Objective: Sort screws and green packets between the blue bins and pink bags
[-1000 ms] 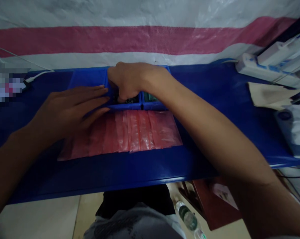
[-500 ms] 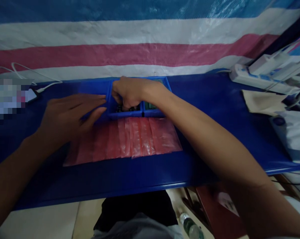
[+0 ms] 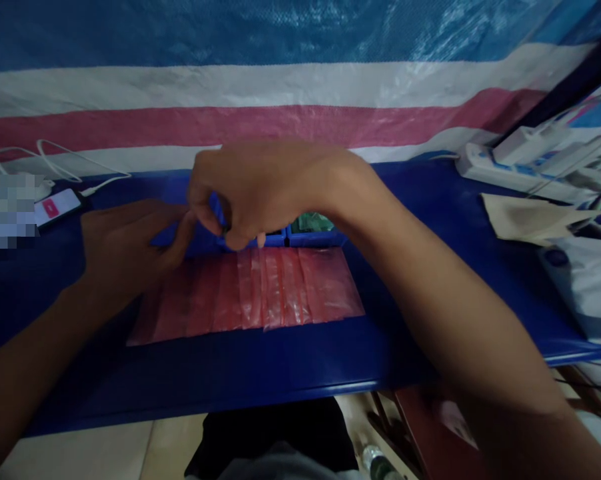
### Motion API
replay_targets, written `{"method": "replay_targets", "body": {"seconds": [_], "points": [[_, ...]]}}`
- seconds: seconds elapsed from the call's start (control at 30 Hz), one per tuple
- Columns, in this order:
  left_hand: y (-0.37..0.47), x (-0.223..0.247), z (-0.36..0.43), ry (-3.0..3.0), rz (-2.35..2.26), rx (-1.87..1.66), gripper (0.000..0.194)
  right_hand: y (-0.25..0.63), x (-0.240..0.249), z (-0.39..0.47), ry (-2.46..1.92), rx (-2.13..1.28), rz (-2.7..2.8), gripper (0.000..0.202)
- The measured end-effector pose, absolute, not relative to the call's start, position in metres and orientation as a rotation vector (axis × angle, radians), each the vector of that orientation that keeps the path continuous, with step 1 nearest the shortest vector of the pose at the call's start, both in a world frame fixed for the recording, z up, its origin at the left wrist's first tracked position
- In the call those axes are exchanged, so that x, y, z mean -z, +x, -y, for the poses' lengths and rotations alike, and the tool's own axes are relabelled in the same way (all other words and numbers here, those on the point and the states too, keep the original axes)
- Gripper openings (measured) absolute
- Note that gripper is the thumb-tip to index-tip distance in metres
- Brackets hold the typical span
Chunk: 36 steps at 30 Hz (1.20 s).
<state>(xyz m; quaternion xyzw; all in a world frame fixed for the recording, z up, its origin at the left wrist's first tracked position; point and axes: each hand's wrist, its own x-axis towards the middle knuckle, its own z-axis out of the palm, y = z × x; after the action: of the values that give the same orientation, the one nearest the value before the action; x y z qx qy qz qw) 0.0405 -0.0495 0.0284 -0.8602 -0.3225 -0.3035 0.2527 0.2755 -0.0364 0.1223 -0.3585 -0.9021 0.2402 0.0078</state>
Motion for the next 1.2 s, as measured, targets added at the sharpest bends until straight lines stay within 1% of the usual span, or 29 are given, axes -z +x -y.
{"method": "replay_targets", "body": {"seconds": [0.07,0.2,0.3,0.4,0.47,0.67,0.87,1.03,1.2], "points": [[0.040,-0.027,0.049,-2.359,0.875,0.865,0.025,0.267,-0.123,0.049,-1.109,-0.693,2.914,0.023],[0.038,-0.021,0.046,-2.374,0.835,0.965,0.022,0.256,-0.115,0.065,-1.105,-0.532,3.006,0.014],[0.039,-0.019,0.046,-2.375,0.831,0.962,0.023,0.256,-0.108,0.067,-1.043,-0.473,3.012,0.018],[0.040,-0.018,0.047,-2.383,0.871,0.893,0.031,0.257,-0.105,0.066,-1.004,-0.512,3.081,0.019],[0.040,-0.019,0.048,-2.398,0.890,0.845,0.034,0.256,-0.105,0.065,-1.005,-0.528,3.108,0.019],[0.037,-0.024,0.050,-2.462,0.854,0.770,0.028,0.252,-0.106,0.063,-0.982,-0.540,3.094,0.026],[0.040,-0.022,0.048,-2.483,0.790,0.799,0.028,0.251,-0.110,0.062,-1.018,-0.763,3.001,0.028],[0.039,-0.018,0.046,-2.485,0.779,0.807,0.023,0.250,-0.107,0.062,-1.012,-0.696,3.005,0.028],[0.039,-0.018,0.046,-2.514,0.760,0.802,0.020,0.247,-0.110,0.060,-0.986,-0.729,3.024,0.028]]}}
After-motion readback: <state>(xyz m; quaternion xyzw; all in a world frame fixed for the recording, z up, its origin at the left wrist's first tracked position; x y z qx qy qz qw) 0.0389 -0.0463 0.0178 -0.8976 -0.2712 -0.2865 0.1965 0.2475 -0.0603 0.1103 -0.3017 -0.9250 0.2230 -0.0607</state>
